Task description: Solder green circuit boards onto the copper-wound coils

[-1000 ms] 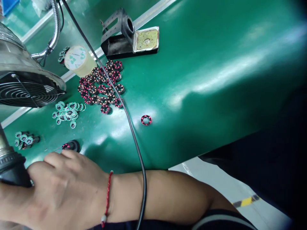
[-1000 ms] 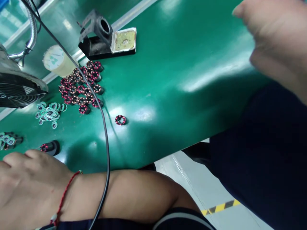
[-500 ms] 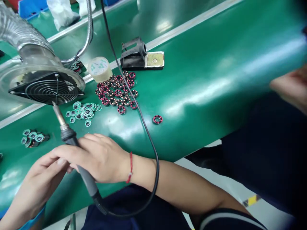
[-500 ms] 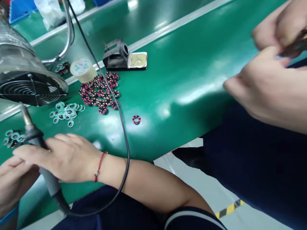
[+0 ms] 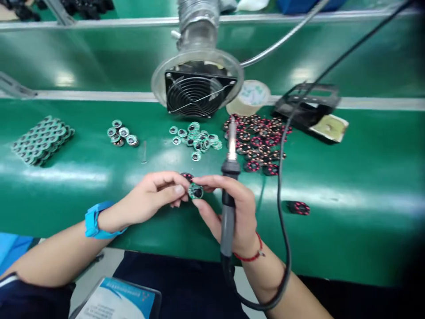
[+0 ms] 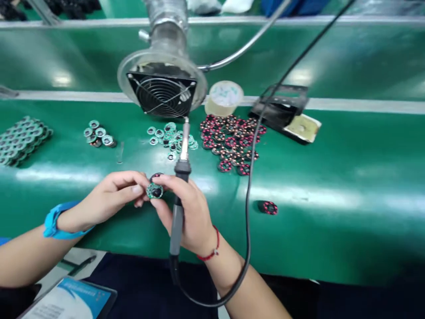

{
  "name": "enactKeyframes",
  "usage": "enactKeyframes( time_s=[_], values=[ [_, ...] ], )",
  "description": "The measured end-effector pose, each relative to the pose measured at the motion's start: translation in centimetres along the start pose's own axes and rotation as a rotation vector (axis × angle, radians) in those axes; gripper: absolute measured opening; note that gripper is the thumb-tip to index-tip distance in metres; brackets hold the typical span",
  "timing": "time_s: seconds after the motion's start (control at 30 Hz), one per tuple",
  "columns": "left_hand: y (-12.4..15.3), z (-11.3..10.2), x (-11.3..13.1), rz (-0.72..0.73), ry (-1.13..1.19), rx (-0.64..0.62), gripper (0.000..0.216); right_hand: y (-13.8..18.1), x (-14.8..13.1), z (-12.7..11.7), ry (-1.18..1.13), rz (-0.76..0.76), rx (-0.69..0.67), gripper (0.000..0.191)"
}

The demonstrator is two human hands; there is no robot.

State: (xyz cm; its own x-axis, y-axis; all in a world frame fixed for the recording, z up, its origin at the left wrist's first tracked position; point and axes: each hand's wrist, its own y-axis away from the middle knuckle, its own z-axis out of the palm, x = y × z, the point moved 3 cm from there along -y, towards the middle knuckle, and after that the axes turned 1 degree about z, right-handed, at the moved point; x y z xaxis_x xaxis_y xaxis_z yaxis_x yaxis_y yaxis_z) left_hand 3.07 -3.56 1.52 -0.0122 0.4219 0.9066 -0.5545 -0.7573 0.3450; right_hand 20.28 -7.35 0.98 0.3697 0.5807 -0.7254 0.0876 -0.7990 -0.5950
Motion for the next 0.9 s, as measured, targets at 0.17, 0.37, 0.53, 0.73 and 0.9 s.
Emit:
enactKeyframes(
  time_s=[0.17, 0.37, 0.53, 0.73, 0.9],
  values=[
    [-0.1, 0.2, 0.2, 0.010, -0.037, -0.060, 0.017, 0.2, 0.0, 0.2, 0.016, 0.000, -0.018, 0.068],
    [-0.4, 0.5, -0.1, 0.003, -0.169, -0.014, 0.026, 0.5, 0.2, 0.6, 0.058, -0.028, -0.092, 0.069],
    [-0.1, 0.1, 0.5, 0.091, -0.373, 0.017, 0.023, 0.4, 0.1, 0.4, 0.111, -0.084, -0.083, 0.067],
    [-0.4, -1.7, 1.0, 0.512, -0.979, 0.159, 0.026, 0.3, 1.1, -0.3, 0.225, 0.100, 0.021, 0.063],
    [-1.8, -1.6, -1.3, 0.452, -1.210, 0.001, 0.033, 0.5, 1.3, 0.8, 0.155, 0.135, -0.047, 0.054]
  ],
)
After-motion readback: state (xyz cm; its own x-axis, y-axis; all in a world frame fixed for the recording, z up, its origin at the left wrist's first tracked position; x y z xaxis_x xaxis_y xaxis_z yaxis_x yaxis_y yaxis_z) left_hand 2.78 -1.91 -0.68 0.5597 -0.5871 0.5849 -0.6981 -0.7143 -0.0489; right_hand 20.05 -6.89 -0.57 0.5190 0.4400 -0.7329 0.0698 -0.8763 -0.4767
